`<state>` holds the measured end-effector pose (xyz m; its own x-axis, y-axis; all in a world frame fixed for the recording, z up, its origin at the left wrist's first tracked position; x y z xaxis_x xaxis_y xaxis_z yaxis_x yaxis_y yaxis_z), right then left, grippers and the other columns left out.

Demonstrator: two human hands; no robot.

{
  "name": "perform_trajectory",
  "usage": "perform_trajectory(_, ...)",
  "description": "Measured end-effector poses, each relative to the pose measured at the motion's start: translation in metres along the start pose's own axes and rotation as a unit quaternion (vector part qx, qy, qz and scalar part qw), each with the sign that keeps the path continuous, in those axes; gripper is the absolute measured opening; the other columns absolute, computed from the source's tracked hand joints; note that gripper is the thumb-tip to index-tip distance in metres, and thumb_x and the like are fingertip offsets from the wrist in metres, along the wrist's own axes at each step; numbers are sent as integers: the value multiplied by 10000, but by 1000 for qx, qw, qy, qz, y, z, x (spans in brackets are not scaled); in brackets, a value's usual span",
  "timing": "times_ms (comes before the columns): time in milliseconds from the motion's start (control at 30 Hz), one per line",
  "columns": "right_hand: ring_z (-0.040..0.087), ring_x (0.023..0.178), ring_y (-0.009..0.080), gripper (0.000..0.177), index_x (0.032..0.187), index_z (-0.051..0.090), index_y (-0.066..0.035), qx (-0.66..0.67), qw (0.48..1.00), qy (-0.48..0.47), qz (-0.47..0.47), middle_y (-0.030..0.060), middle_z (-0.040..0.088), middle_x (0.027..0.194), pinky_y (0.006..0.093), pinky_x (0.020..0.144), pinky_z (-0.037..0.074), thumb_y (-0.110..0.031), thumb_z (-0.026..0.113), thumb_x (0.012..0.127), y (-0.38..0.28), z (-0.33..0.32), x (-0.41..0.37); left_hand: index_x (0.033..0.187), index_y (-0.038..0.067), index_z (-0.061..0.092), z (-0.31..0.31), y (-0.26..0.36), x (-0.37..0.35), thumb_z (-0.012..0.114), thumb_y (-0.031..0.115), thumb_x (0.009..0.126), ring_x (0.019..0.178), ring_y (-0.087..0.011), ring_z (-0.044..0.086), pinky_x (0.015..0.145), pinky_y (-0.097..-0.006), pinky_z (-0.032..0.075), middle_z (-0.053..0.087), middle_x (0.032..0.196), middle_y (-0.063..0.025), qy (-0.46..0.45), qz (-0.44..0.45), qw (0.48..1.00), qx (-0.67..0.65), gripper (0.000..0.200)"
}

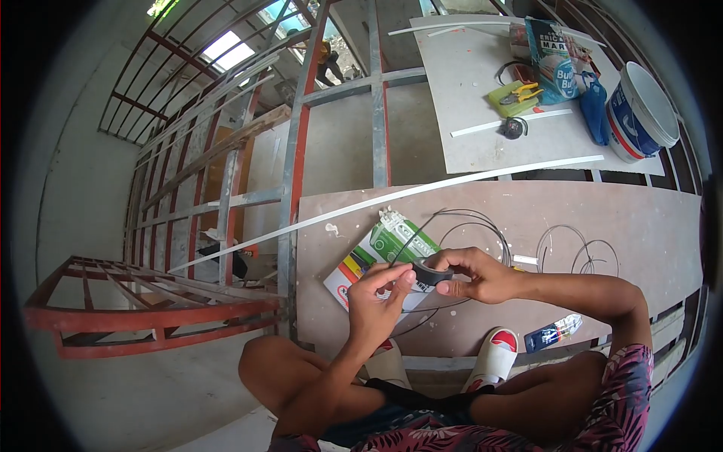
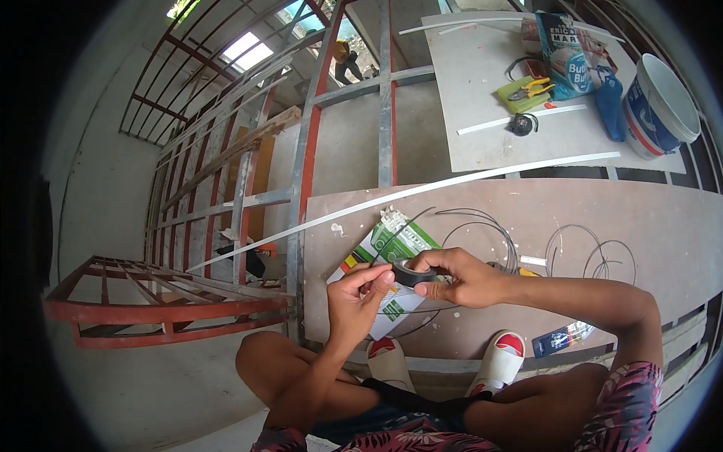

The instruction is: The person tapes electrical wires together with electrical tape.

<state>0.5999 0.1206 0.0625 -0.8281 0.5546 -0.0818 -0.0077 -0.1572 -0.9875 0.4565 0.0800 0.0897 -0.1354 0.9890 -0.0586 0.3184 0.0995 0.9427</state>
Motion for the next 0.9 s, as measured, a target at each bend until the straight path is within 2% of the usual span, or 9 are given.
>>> perform_trajectory(200, 565, 970, 153, 156, 990, 606, -14, -36, 999, 15, -5, 84, 639, 1040, 329, 838, 458, -130, 661, 901, -6, 3, -2, 944, 7, 642, 1, 20, -5, 676, 106, 861, 670, -196, 521, 621, -306, 440, 618, 831, -91, 44, 115, 980, 157, 134)
perform_trajectory(300, 563, 858, 148, 196, 1005, 615, 0, -77, 993, -2, 90, 78, 641, 939, 311, 765, 461, -179, 630, 925, -2, 7, -3, 922, 18, 582, 7, 21, -9, 626, 52, 859, 678, -237, 508, 641, -320, 437, 583, 827, -109, 35, 140, 971, 189, 84)
perform_trajectory(367, 551, 692, 127, 210, 944, 643, -18, -154, 987, -3, 49, 73, 636, 812, 287, 677, 454, -223, 596, 942, -5, 8, -2, 977, 15, 549, 10, 2, -7, 584, 64, 893, 722, -193, 514, 676, -312, 431, 566, 831, -90, -3, 74, 984, 159, 104)
perform_trajectory(400, 551, 692, 127, 210, 944, 643, -18, -153, 987, -2, 48, 73, 636, 812, 287, 677, 454, -223, 596, 942, -5, 8, -2, 977, 15, 549, 10, 4, -7, 584, 64, 893, 722, -193, 514, 676, -312, 431, 566, 831, -90, -5, 74, 984, 161, 104)
perform_trajectory(467, 542, 721, 108, 191, 938, 653, -15, -51, 983, 26, 176, 62, 634, 824, 277, 701, 453, -197, 595, 939, 17, 3, -5, 1027, 3, 530, 8, -9, -3, 550, 120, 935, 755, -134, 515, 701, -285, 426, 578, 858, -69, 7, -47, 980, -193, 150)
perform_trajectory(500, 542, 721, 108, 191, 938, 653, -15, -50, 983, 26, 174, 62, 634, 824, 277, 701, 453, -197, 595, 939, 23, 4, -4, 1110, -15, 483, 5, -11, -1, 530, 185, 971, 751, -84, 497, 708, -246, 417, 594, 863, -55, 4, -72, 982, -175, 248)
perform_trajectory(567, 547, 767, 95, 174, 938, 651, -2, 34, 989, 81, 116, 46, 637, 835, 260, 735, 448, -166, 596, 935, 32, -2, 0, 1152, -16, 466, 5, -23, 1, 529, 200, 978, 734, -78, 489, 699, -232, 412, 611, 861, -62, -15, -94, 981, -167, 285)
perform_trajectory(667, 554, 809, 94, 149, 939, 647, 9, 115, 980, 101, 128, 36, 643, 859, 252, 768, 444, -132, 603, 926, 43, 1, 2, 1233, -15, 427, 10, -34, -1, 532, 213, 985, 708, -68, 474, 679, -210, 405, 638, 854, -74, -45, -119, 980, -154, 353)
perform_trajectory(900, 568, 838, 90, 135, 968, 654, 5, 132, 978, 96, 132, 39, 656, 895, 252, 779, 449, -113, 610, 920, 31, 5, 6, 1315, -30, 388, 17, -26, -3, 551, 152, 975, 661, -49, 436, 646, -180, 381, 648, 818, -94, -40, -128, 975, -178, 418)
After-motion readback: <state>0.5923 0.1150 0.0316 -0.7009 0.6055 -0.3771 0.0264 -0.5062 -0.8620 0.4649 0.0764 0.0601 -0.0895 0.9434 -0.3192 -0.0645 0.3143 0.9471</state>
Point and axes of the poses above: each hand's wrist, its own x-axis towards the middle knuckle, its own z-axis out of the palm, y = z × x, the point moved 9 cm from there along x, towards the middle knuckle
